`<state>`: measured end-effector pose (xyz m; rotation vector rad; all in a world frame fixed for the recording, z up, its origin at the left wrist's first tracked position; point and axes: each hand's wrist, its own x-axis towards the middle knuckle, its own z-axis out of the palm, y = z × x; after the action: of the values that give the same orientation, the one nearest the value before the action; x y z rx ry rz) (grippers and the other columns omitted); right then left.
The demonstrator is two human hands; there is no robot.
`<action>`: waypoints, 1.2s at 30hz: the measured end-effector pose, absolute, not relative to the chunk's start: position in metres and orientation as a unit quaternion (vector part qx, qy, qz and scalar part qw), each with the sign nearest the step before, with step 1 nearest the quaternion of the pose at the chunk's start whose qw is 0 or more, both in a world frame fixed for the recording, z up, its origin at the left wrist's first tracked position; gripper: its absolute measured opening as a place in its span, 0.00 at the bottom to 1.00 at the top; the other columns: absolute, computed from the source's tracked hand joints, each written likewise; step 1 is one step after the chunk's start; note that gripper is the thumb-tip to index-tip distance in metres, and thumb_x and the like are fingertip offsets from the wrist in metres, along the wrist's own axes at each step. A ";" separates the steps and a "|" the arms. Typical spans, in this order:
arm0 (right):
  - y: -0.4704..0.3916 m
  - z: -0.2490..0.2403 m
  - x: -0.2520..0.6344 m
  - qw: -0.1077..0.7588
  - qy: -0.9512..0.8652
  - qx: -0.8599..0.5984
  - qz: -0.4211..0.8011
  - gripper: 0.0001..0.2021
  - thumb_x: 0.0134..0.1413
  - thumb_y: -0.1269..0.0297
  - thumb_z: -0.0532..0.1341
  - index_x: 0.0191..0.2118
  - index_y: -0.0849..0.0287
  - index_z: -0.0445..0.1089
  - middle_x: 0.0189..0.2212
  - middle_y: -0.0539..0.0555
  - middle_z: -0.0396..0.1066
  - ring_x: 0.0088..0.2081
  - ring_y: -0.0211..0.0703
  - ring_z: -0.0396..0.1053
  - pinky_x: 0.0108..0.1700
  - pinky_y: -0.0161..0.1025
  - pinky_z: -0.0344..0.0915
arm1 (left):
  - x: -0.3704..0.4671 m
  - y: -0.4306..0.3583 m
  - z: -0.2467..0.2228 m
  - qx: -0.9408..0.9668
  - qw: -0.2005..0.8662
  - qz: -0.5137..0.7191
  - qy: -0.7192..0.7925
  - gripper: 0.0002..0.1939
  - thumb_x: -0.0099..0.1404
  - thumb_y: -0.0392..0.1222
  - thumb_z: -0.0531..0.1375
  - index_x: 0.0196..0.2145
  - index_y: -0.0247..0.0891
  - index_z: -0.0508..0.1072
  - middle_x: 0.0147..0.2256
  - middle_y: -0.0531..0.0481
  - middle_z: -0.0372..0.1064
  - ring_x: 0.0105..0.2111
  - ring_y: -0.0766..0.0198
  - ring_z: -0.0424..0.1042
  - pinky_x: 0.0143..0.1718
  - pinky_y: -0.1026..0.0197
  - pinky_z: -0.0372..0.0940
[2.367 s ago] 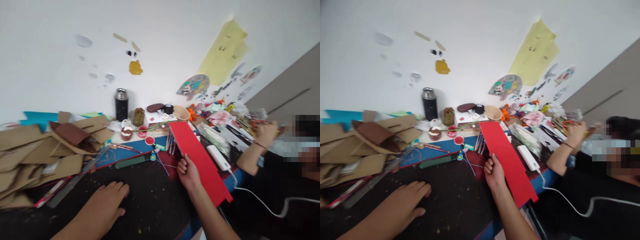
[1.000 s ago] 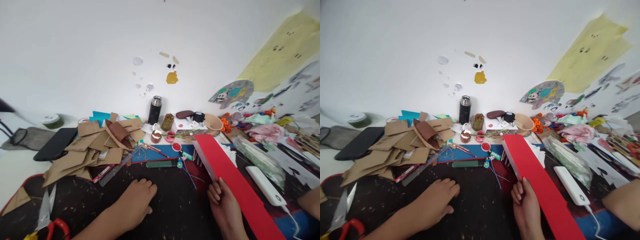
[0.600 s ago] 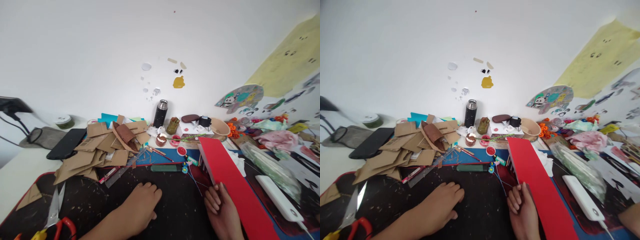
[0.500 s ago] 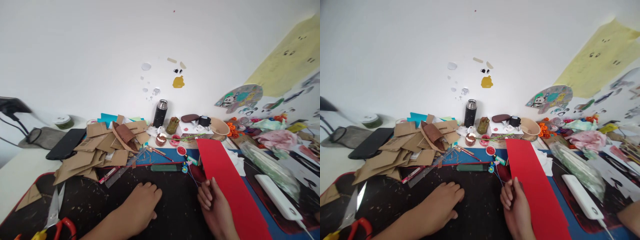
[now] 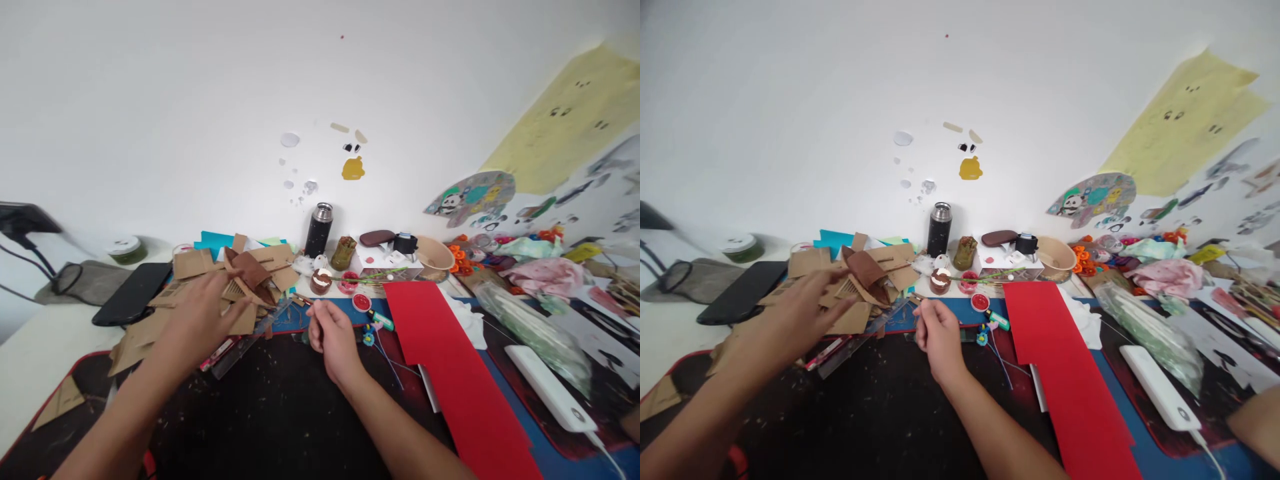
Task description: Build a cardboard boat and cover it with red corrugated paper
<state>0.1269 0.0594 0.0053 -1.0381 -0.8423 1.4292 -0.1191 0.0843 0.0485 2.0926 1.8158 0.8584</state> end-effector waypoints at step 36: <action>0.111 0.010 0.075 0.529 -0.360 -0.399 0.657 0.26 0.52 0.41 0.76 0.28 0.53 0.63 0.12 0.38 0.58 0.12 0.29 0.48 0.15 0.31 0.40 | -0.141 0.101 0.061 0.492 0.267 0.527 0.639 0.50 0.68 0.55 0.68 0.79 0.39 0.54 0.77 0.28 0.58 0.75 0.38 0.63 0.72 0.35 0.65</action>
<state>0.0754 0.1106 0.0100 -0.9530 -0.8593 1.5690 -0.1412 0.1006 0.0606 1.3289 1.7245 1.4228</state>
